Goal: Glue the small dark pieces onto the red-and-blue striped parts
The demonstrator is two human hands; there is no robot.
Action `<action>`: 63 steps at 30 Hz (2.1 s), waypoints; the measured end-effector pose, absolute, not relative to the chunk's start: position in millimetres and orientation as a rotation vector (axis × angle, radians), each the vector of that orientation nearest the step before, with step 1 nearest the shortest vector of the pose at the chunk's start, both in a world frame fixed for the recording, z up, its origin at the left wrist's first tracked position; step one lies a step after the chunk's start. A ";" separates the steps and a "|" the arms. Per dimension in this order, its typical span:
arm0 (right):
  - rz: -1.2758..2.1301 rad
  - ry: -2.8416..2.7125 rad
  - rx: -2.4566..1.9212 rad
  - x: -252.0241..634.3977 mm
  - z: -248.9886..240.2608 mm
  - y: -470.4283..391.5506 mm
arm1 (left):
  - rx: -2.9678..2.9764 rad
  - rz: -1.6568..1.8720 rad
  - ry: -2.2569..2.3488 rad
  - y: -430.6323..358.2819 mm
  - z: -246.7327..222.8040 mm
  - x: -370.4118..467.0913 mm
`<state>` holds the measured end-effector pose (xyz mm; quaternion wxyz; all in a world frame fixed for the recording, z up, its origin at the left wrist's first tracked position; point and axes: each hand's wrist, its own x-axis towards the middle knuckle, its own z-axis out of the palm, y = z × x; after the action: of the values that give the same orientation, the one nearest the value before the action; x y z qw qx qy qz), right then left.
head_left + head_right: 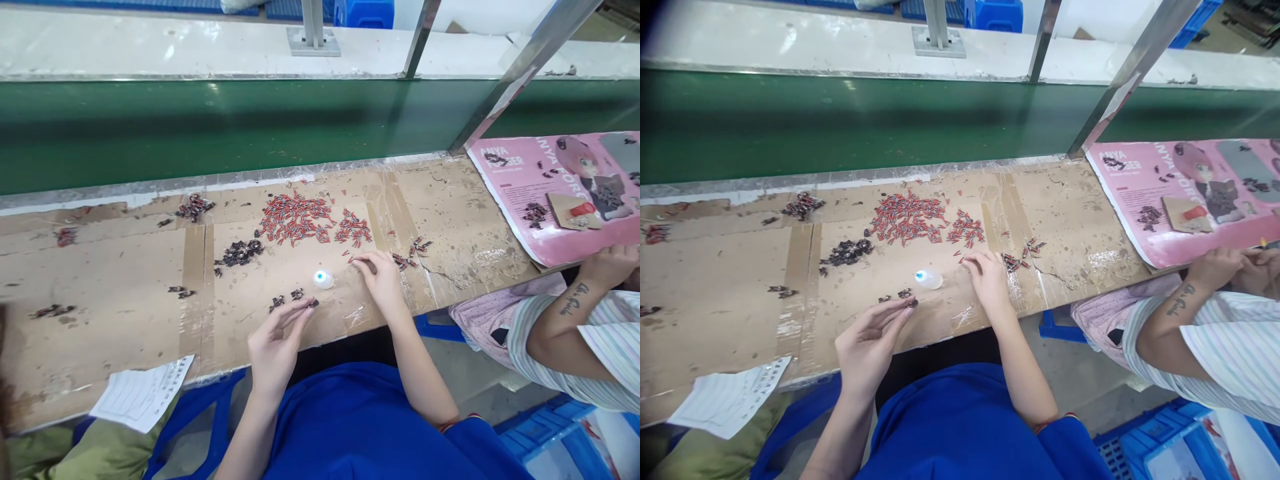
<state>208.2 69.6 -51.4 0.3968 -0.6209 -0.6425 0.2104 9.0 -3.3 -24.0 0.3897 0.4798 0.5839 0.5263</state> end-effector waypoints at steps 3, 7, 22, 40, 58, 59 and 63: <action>0.617 -1.572 -1.369 207.4 -34.2 54.3 | 1.180 1.286 1.467 -3.5 -19.4 12.9; 0.661 -1.691 -0.989 202.4 -12.7 33.4 | 1.161 1.222 1.409 -2.3 -12.6 18.2; 0.368 -2.299 -0.690 218.8 -4.0 26.0 | 1.077 1.061 1.298 -1.6 1.6 14.9; 0.129 -2.405 -0.554 213.7 5.7 28.3 | 0.841 0.825 1.219 8.7 6.4 9.9; 0.874 -1.770 -1.026 205.4 -5.8 8.9 | 0.867 0.883 1.243 5.4 8.5 19.1; 0.997 -1.671 -1.091 203.3 -5.3 6.6 | 0.866 0.891 1.254 5.3 9.8 20.8; 1.328 -1.297 -1.258 196.7 -1.8 0.1 | 0.844 0.949 1.309 3.9 13.2 28.0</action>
<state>196.7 0.1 -1.8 0.4345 -0.5053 -0.5208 0.5335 28.0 3.9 13.2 0.6123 0.3661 0.5674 0.4113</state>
